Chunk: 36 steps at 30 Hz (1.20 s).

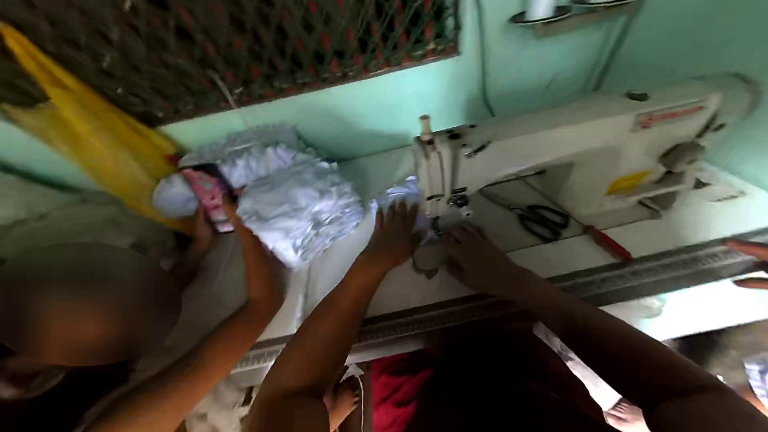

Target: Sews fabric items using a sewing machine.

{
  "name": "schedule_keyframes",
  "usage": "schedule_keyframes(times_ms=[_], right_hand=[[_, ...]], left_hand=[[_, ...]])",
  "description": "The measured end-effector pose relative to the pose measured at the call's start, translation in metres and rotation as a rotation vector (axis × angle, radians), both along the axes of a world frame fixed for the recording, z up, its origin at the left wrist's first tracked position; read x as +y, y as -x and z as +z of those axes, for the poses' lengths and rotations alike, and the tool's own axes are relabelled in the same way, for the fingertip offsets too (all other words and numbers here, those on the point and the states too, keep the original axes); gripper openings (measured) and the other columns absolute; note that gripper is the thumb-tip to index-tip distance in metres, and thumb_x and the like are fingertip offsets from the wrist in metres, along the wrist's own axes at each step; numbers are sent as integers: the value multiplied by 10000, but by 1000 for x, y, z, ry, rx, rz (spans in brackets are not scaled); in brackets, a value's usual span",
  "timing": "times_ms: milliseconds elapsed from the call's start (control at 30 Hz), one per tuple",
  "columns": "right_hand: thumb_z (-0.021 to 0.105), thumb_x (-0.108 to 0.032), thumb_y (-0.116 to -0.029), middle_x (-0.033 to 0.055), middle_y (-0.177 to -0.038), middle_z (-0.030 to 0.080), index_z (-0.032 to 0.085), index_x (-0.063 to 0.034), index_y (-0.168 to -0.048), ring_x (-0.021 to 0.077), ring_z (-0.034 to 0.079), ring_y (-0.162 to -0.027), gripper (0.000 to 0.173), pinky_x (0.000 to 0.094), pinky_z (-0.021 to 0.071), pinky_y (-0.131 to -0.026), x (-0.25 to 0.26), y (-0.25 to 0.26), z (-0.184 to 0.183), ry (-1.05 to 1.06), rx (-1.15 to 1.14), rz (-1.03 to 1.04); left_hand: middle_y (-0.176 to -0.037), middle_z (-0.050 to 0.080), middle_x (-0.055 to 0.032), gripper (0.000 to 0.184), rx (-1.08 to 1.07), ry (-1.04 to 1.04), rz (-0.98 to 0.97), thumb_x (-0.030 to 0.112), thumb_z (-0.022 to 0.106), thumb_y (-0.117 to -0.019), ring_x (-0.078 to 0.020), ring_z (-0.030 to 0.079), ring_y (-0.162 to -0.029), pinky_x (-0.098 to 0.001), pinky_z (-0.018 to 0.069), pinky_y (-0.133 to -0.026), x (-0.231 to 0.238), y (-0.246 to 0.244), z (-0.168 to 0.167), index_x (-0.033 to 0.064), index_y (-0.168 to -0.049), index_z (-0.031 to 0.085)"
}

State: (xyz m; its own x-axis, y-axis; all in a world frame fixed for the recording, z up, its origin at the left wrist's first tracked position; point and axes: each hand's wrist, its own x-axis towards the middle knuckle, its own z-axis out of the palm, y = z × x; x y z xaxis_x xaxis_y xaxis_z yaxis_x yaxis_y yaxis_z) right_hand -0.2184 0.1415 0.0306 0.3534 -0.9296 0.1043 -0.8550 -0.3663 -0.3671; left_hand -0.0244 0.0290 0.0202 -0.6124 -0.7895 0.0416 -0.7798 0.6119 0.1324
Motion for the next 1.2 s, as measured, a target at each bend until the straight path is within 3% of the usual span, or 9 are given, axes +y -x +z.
schedule_keyframes(times_ms=[67,133,267,367,467,633,867,1033,1200], right_hand=[[582,-320,-1032,284,-1380,584,609,-61,-1403,481,465,-1379,453,646,323,-1159,-9,-21,14,91,16,21],[577,-349,-1035,234,-1241,658,662,-53,-1307,440,565,-1268,410,617,403,-1103,-17,-46,32,209,64,48],[566,-381,-1028,146,-953,707,720,-48,-1082,339,690,-942,371,524,551,-801,-15,-98,58,303,24,261],[601,-318,-1019,152,-986,703,727,-53,-1117,335,679,-987,309,512,553,-835,-27,-135,67,278,-51,405],[651,-230,-985,161,-1030,698,737,-63,-1125,352,658,-1046,234,527,540,-890,-61,-167,70,414,-133,502],[679,-151,-952,178,-1010,673,720,-38,-1061,381,630,-1052,162,516,520,-885,-106,-207,78,547,-128,539],[756,-168,-904,213,-1093,624,692,-27,-1116,414,580,-1130,263,546,487,-907,-115,-231,85,425,49,454],[626,-159,-996,175,-1054,638,703,-3,-983,366,580,-1131,174,540,482,-937,-130,-233,95,267,-11,472],[621,-172,-1012,195,-1069,652,693,31,-1034,325,620,-1073,217,472,491,-958,-136,-229,110,122,-103,438]], left_hand=[[-1685,218,-214,683,-6,-115,-6,411,525,-1048,-426,162,-1565,-714,121,-1210,23,-14,8,94,-1615,314],[-1641,317,-229,612,53,-241,-40,390,587,-1026,-430,220,-1546,-709,138,-1207,47,-30,19,61,-1527,467],[-1446,581,-170,476,125,-383,-42,393,563,-1044,-323,463,-1429,-589,221,-1233,92,-66,44,57,-1377,619],[-1267,681,-186,421,334,-363,38,372,595,-1031,-303,619,-1250,-533,436,-1104,108,-96,43,36,-1269,683],[-1145,734,-139,351,611,-224,202,313,611,-1023,-235,694,-1110,-477,534,-1009,108,-124,27,22,-1187,718],[-1134,716,-85,271,1106,-222,461,175,542,-1056,-156,728,-921,-378,621,-857,105,-154,14,36,-1263,647],[-981,653,-43,202,1564,-267,558,179,492,-1087,-106,662,-704,-284,605,-664,96,-166,6,61,-1225,579],[-928,620,0,163,1508,-135,586,188,592,-1043,-72,602,-673,-268,571,-625,88,-166,5,107,-1184,599],[-922,659,-10,223,1357,-17,605,237,621,-1030,-75,600,-667,-251,523,-568,84,-167,6,128,-1223,642]])
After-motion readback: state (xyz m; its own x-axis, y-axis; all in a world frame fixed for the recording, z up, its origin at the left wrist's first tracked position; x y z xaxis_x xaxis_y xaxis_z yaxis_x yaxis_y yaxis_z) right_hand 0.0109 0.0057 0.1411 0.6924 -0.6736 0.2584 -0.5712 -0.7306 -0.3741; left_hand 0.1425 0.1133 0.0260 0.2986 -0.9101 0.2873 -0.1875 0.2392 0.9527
